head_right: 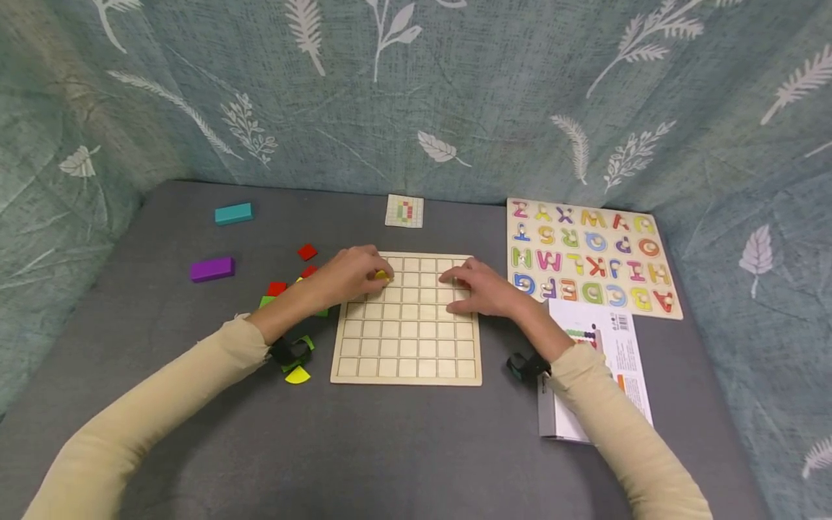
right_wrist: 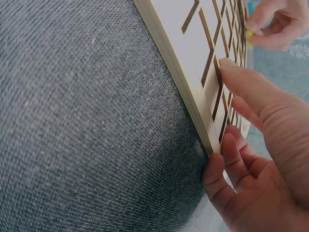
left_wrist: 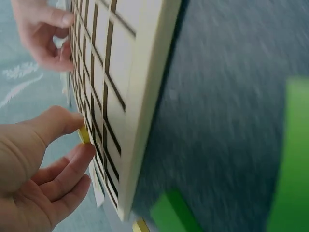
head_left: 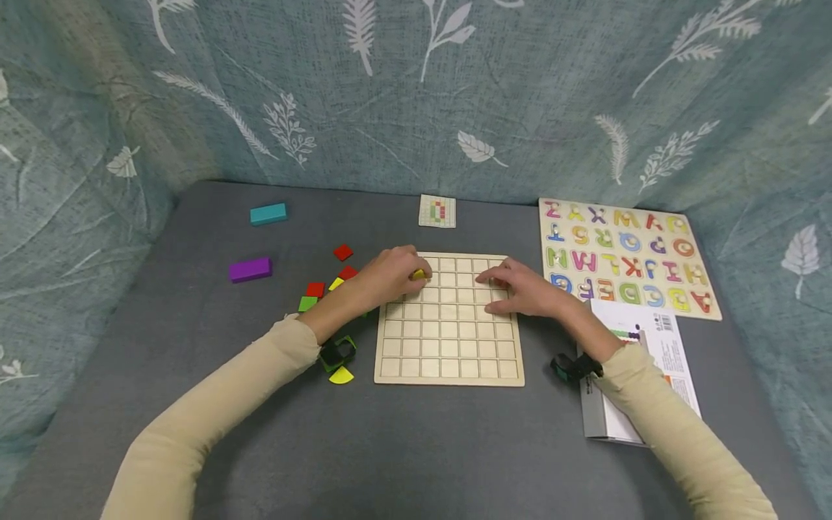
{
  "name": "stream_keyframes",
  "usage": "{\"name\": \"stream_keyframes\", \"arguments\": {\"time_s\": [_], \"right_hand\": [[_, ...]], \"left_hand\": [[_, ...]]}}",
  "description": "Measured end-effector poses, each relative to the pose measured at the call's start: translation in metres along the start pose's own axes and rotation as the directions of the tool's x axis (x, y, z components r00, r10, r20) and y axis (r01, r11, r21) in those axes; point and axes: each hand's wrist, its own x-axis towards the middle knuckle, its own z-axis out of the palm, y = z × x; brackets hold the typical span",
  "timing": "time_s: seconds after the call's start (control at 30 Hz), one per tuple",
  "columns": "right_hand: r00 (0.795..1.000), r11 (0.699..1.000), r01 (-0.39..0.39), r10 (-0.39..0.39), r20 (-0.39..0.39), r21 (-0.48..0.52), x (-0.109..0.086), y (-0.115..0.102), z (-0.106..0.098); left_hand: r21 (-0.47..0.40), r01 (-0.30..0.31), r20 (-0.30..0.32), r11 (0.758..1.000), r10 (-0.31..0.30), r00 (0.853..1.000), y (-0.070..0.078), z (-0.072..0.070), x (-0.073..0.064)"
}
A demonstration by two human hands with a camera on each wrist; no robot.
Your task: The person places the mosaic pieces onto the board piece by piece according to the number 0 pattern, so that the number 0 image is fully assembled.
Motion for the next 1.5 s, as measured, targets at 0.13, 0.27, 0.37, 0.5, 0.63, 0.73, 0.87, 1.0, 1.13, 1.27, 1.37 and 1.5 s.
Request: {"name": "stream_keyframes", "arguments": {"time_s": [0.13, 0.27, 0.37, 0.5, 0.63, 0.73, 0.87, 1.0, 1.13, 1.27, 1.37, 1.5], "right_hand": [[1.000, 1.000, -0.002, 0.002, -0.005, -0.004, 0.002, 0.002, 0.000], [1.000, 1.000, -0.011, 0.011, -0.003, 0.000, 0.002, 0.002, -0.001], [1.000, 1.000, -0.013, 0.013, -0.002, -0.002, 0.003, 0.002, -0.001], [1.000, 1.000, -0.011, 0.011, -0.006, -0.009, 0.003, 0.004, -0.001], [1.000, 1.000, -0.014, 0.014, -0.005, -0.011, 0.002, 0.003, -0.002], [1.000, 1.000, -0.015, 0.015, -0.003, -0.013, 0.001, 0.003, -0.002], [1.000, 1.000, -0.009, 0.009, -0.002, -0.010, 0.002, 0.004, -0.002], [1.000, 1.000, -0.006, 0.006, 0.001, -0.012, 0.002, 0.004, -0.001], [1.000, 1.000, -0.005, 0.005, -0.003, -0.023, 0.002, 0.004, -0.001], [1.000, 1.000, -0.002, 0.002, -0.006, -0.018, 0.002, 0.004, -0.001], [1.000, 1.000, 0.004, -0.004, -0.003, -0.014, 0.002, 0.005, 0.000], [1.000, 1.000, 0.007, -0.007, -0.003, -0.017, 0.001, 0.005, 0.002]], "left_hand": [[0.025, -0.034, -0.019, 0.999, 0.034, 0.999, 0.007, 0.006, 0.005], [0.027, -0.043, -0.009, 0.999, 0.043, 0.999, 0.010, 0.008, 0.009], [0.036, -0.038, 0.001, 0.999, 0.038, 0.999, 0.010, 0.008, 0.012], [0.037, -0.028, -0.003, 0.999, 0.028, 1.000, 0.006, 0.009, 0.016], [0.030, -0.032, -0.001, 0.999, 0.032, 0.999, 0.003, 0.011, 0.017], [0.008, -0.036, 0.011, 0.999, 0.035, 0.999, 0.004, 0.011, 0.017], [-0.007, -0.034, 0.004, 0.999, 0.034, 0.999, 0.006, 0.013, 0.015], [0.010, -0.049, -0.008, 0.999, 0.049, 0.999, 0.006, 0.013, 0.014], [0.038, -0.076, 0.024, 0.996, 0.075, 0.997, 0.007, 0.011, 0.012], [0.089, -0.031, 0.070, 0.996, 0.024, 0.997, 0.013, 0.006, 0.002], [0.101, 0.061, 0.049, 0.993, -0.066, 0.997, 0.018, -0.001, -0.021], [0.062, 0.144, -0.019, 0.988, -0.143, 0.989, 0.017, -0.007, -0.075]]}}
